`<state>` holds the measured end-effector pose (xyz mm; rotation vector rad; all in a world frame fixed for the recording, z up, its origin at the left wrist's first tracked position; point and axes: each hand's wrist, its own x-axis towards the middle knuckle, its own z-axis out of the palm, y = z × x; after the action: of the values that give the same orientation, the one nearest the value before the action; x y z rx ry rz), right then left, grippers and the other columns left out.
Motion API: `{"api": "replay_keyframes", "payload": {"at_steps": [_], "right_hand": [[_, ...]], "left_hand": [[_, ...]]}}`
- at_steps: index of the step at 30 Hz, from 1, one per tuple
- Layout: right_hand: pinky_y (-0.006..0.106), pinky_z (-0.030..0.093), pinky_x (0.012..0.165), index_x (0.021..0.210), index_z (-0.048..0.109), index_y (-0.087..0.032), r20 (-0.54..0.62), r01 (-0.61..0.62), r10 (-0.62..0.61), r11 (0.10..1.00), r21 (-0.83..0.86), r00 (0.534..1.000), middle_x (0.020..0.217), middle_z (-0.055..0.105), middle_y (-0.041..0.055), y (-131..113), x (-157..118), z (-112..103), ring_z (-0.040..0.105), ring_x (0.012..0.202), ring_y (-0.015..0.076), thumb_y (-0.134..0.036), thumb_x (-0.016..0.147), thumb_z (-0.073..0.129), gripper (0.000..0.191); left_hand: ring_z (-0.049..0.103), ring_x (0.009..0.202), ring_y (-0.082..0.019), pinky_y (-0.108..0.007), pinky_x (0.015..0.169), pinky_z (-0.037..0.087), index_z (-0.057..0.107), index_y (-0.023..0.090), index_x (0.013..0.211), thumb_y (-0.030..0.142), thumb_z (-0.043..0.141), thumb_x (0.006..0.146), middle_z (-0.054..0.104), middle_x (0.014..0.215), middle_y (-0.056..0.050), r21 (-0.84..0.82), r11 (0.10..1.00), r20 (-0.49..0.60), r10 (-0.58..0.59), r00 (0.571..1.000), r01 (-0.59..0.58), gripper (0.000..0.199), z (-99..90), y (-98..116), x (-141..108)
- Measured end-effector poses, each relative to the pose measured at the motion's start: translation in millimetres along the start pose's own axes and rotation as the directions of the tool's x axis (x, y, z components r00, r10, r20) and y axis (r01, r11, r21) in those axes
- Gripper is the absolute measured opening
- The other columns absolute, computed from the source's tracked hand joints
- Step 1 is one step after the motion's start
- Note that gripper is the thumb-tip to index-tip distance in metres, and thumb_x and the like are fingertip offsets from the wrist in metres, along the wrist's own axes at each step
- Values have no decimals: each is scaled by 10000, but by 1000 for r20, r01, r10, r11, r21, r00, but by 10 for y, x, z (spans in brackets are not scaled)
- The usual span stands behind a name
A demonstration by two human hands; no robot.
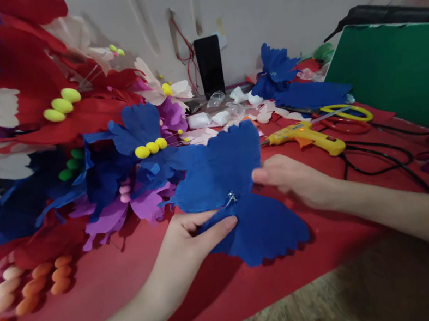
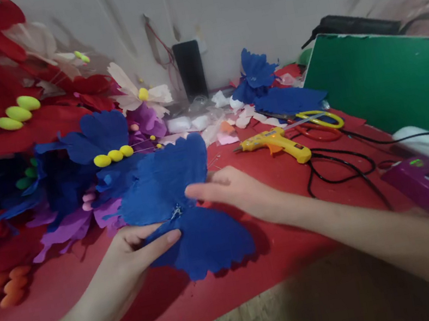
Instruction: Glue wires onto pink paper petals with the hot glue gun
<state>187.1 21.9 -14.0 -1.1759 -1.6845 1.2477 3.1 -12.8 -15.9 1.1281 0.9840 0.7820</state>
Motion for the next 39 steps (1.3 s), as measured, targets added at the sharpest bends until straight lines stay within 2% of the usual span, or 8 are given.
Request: {"api": "replay_keyframes", "payload": {"at_steps": [3,5,8,18,25,29,33,39], "right_hand": [[248,497,568,594,621,-181,172,-250,215,943,218,961,643,657,24,-104,-124,122,620,599,144,-534,549,699,364],[261,507,604,613,633,-164,146,-347,318,898,270,937,652,658,30,-130,-162,169,622,630,154,-489,475,763,377],[240,474,519,612,642,-137,88,-403,394,877,263,915,592,632,27,-126,-166,186,578,541,128,-450,433,795,391],[206,471,475,580,674,-149,57,-345,357,833,432,932,590,654,6,-149,-205,229,568,493,101,-356,401,822,311],[238,509,520,591,670,-149,92,-385,394,779,495,915,612,669,24,-119,-227,252,604,518,124,-415,425,812,344],[261,528,593,623,668,-141,117,-421,412,800,429,903,655,677,40,-112,-196,247,625,582,140,-414,444,812,357],[250,523,593,628,663,-154,135,-436,417,815,382,899,682,685,47,-106,-158,202,620,589,131,-469,548,758,339],[255,520,646,666,678,-173,7,-303,320,889,342,947,768,696,27,-118,-143,159,627,685,144,-428,542,772,299]], "left_hand": [[660,610,-113,-157,626,506,754,259,720,203,641,710,737,672,37,114,992,-19,64,998,-61,127,16,0,-5],[671,628,-124,-162,628,512,751,283,724,194,637,704,739,690,50,175,980,-26,105,994,-99,147,23,4,-12],[686,668,-147,-183,650,526,747,306,733,187,629,697,738,735,63,233,964,-64,149,987,-130,171,32,6,-26],[679,614,-138,-168,597,517,751,280,678,196,626,703,736,699,57,290,948,-48,149,988,-129,153,47,3,-8],[702,744,-158,-168,613,540,734,263,786,239,680,671,745,766,50,16,999,-115,49,992,-47,129,51,-54,-14],[700,729,-160,-181,627,549,726,225,754,262,700,663,748,794,30,15,997,-206,75,976,-74,101,34,-69,-17],[684,861,-177,-208,733,548,723,230,809,252,699,678,741,884,23,-19,992,-259,113,959,-122,135,25,-53,-8],[674,914,-218,-256,762,558,703,213,867,273,724,639,732,944,-4,-121,992,-194,3,981,-27,237,44,-22,-9]]}}
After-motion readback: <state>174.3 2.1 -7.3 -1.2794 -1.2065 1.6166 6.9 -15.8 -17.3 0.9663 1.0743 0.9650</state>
